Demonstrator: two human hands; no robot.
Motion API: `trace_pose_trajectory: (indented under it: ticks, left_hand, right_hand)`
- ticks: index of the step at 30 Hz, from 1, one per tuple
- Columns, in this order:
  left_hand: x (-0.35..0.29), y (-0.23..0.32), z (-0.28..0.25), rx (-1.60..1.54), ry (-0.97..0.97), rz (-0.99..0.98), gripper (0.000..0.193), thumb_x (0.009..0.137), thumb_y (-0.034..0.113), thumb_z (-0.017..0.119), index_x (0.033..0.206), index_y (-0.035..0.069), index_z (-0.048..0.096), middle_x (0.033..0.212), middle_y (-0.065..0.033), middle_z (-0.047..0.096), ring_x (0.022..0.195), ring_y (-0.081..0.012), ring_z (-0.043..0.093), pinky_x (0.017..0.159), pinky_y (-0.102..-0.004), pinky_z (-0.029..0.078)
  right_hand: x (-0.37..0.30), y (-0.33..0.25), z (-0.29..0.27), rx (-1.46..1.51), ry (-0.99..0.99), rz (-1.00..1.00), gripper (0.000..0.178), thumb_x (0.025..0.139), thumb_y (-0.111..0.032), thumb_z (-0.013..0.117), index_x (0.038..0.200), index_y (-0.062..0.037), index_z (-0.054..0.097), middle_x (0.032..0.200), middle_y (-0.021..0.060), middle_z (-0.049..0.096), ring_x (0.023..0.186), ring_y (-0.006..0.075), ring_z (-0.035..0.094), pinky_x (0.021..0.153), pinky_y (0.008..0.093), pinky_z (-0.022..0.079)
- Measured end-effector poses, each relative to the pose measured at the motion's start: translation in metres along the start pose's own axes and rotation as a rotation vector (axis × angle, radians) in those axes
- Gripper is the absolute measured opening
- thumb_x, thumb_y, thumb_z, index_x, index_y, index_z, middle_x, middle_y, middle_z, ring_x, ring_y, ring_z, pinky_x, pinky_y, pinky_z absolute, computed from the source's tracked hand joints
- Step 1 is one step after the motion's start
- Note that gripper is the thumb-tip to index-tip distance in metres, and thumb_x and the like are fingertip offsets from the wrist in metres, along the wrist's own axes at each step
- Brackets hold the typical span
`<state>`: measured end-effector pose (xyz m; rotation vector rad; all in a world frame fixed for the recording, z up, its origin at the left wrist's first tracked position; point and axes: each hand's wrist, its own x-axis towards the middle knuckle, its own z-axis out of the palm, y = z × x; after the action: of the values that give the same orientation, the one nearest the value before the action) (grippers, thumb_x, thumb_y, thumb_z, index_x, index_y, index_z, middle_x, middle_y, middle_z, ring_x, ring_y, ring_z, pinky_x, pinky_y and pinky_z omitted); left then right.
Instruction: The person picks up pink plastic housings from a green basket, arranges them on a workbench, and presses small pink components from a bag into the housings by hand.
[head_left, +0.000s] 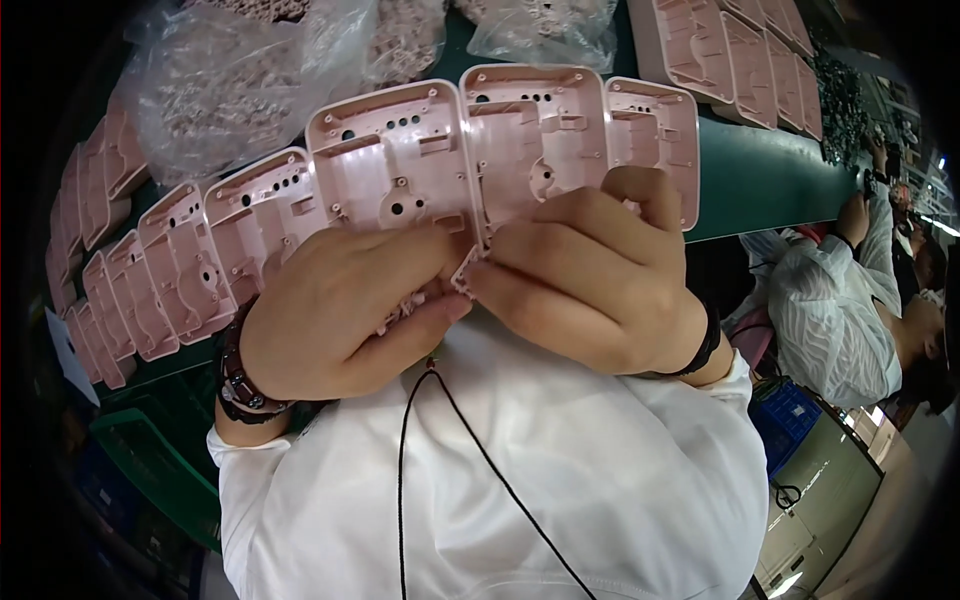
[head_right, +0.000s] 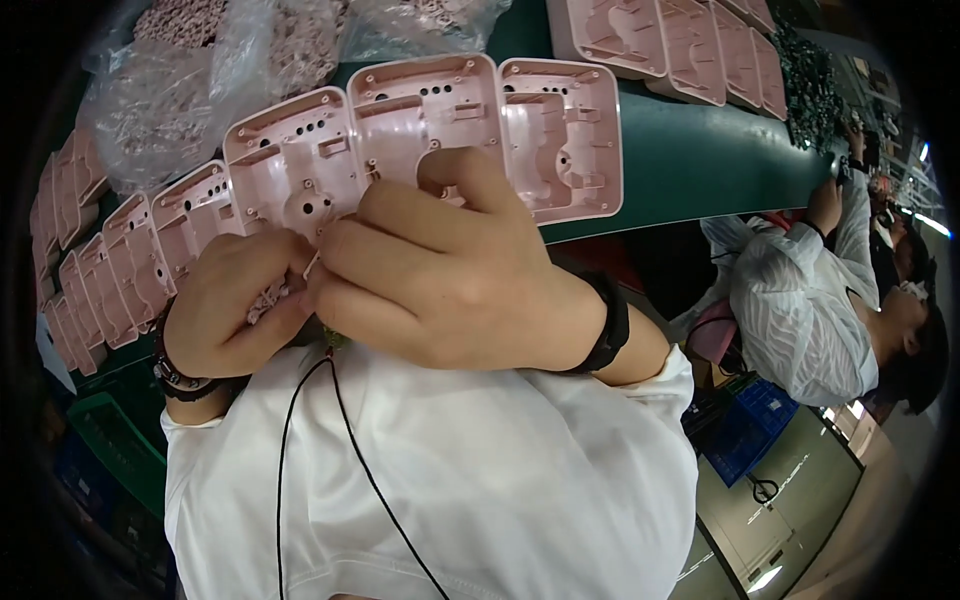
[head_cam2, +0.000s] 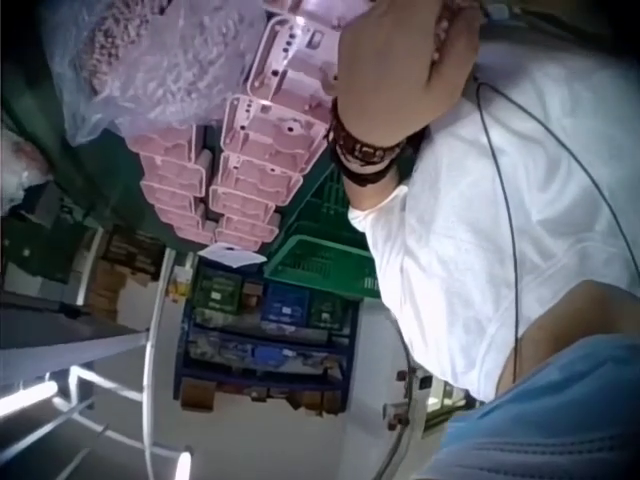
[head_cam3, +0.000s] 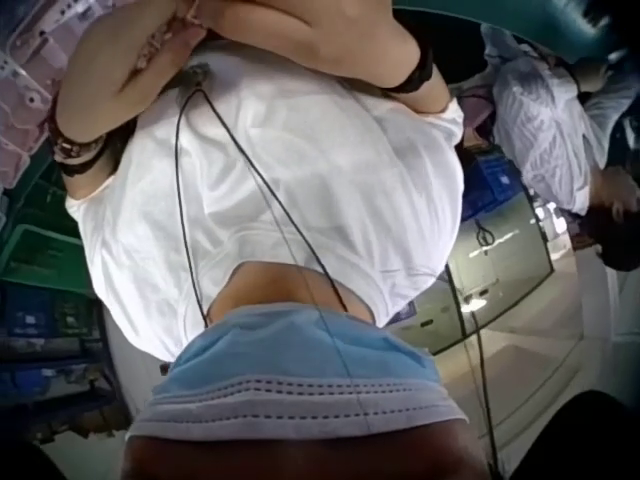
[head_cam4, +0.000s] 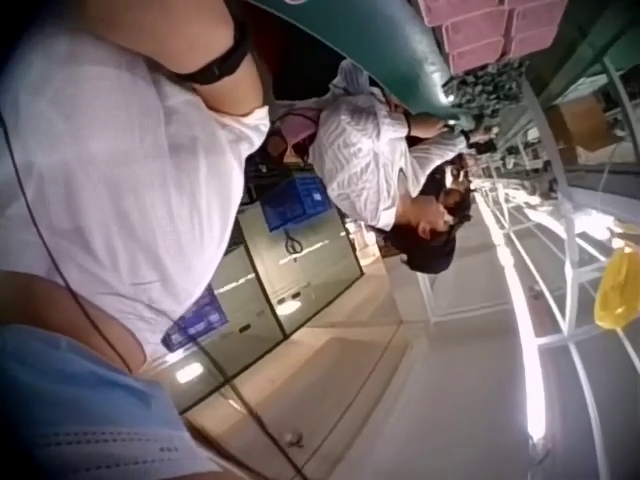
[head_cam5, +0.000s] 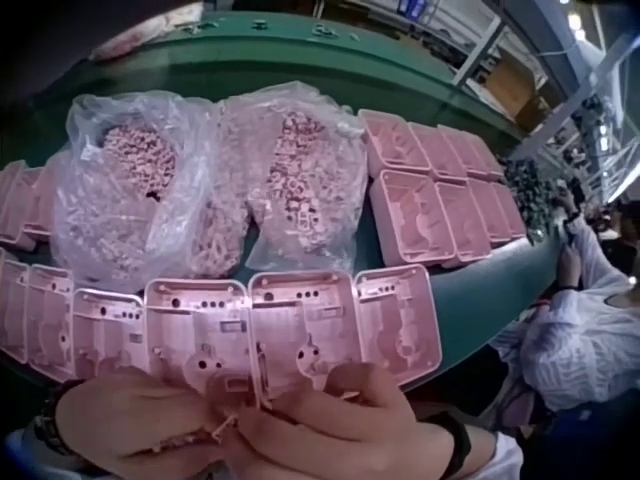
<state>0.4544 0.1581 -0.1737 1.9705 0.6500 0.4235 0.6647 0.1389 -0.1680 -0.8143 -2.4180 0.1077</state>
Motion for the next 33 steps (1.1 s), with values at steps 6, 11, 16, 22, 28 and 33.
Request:
trace_pose_trajectory:
  ticks: [6, 11, 16, 22, 28, 33]
  left_hand:
    - [0.019, 0.002, 0.005, -0.148, -0.039, 0.010, 0.013, 0.075, 0.010, 0.060, 0.085, 0.003, 0.054, 0.070, -0.0095, 0.056, 0.058, -0.0269, 0.056, 0.050, -0.0336, 0.041]
    - [0.015, 0.001, -0.010, -0.131, 0.118, 0.000, 0.008, 0.076, 0.008, 0.058, 0.081, 0.002, 0.056, 0.066, -0.0080, 0.055, 0.053, -0.0227, 0.054, 0.049, -0.0313, 0.040]
    - [-0.006, -0.002, -0.016, -0.059, 0.486, 0.024, 0.008, 0.079, 0.009, 0.054, 0.076, 0.001, 0.056, 0.060, -0.0059, 0.052, 0.047, -0.0140, 0.048, 0.043, -0.0260, 0.034]
    - [-0.036, -0.023, -0.018, -0.269, 0.826, -0.029, 0.023, 0.091, 0.020, 0.047, 0.082, -0.001, 0.047, 0.056, -0.0017, 0.037, 0.040, -0.0050, 0.028, 0.039, -0.0211, 0.019]
    - [-0.034, -0.034, -0.019, -0.341, 0.890, -0.122, 0.025, 0.093, 0.023, 0.045, 0.084, -0.001, 0.044, 0.058, 0.0000, 0.033, 0.039, -0.0039, 0.025, 0.038, -0.0196, 0.016]
    - [-0.031, -0.035, -0.021, -0.331, 0.878, -0.139, 0.023, 0.093, 0.021, 0.045, 0.085, -0.001, 0.045, 0.059, 0.0002, 0.032, 0.040, -0.0036, 0.024, 0.038, -0.0196, 0.015]
  right_hand:
    - [-0.004, 0.015, -0.030, -0.039, -0.094, -0.047, 0.019, 0.056, -0.019, 0.060, 0.074, -0.0143, 0.062, 0.076, -0.0033, 0.060, 0.064, 0.0133, 0.053, 0.063, 0.0308, 0.033]
    - [-0.008, 0.067, -0.079, -0.364, -0.208, 0.114, 0.016, 0.057, -0.012, 0.067, 0.073, -0.0107, 0.061, 0.071, -0.0019, 0.059, 0.065, 0.0158, 0.054, 0.063, 0.0310, 0.035]
    - [-0.043, 0.147, -0.068, -0.501, -0.335, 0.107, 0.017, 0.064, -0.010, 0.071, 0.075, -0.0072, 0.059, 0.078, 0.0018, 0.057, 0.072, 0.0193, 0.055, 0.062, 0.0305, 0.039]
    - [-0.057, 0.151, -0.035, -0.230, -0.110, 0.224, 0.020, 0.063, 0.000, 0.069, 0.079, -0.0038, 0.057, 0.095, 0.0087, 0.055, 0.080, 0.0242, 0.056, 0.067, 0.0327, 0.046]
    - [-0.067, 0.149, -0.022, -0.235, -0.114, 0.261, 0.020, 0.063, 0.004, 0.067, 0.081, -0.0025, 0.058, 0.096, 0.0095, 0.054, 0.083, 0.0254, 0.056, 0.069, 0.0322, 0.046]
    - [-0.071, 0.141, -0.022, -0.223, -0.128, 0.315, 0.023, 0.061, 0.004, 0.067, 0.081, -0.0014, 0.058, 0.099, 0.0097, 0.053, 0.086, 0.0252, 0.055, 0.069, 0.0327, 0.047]
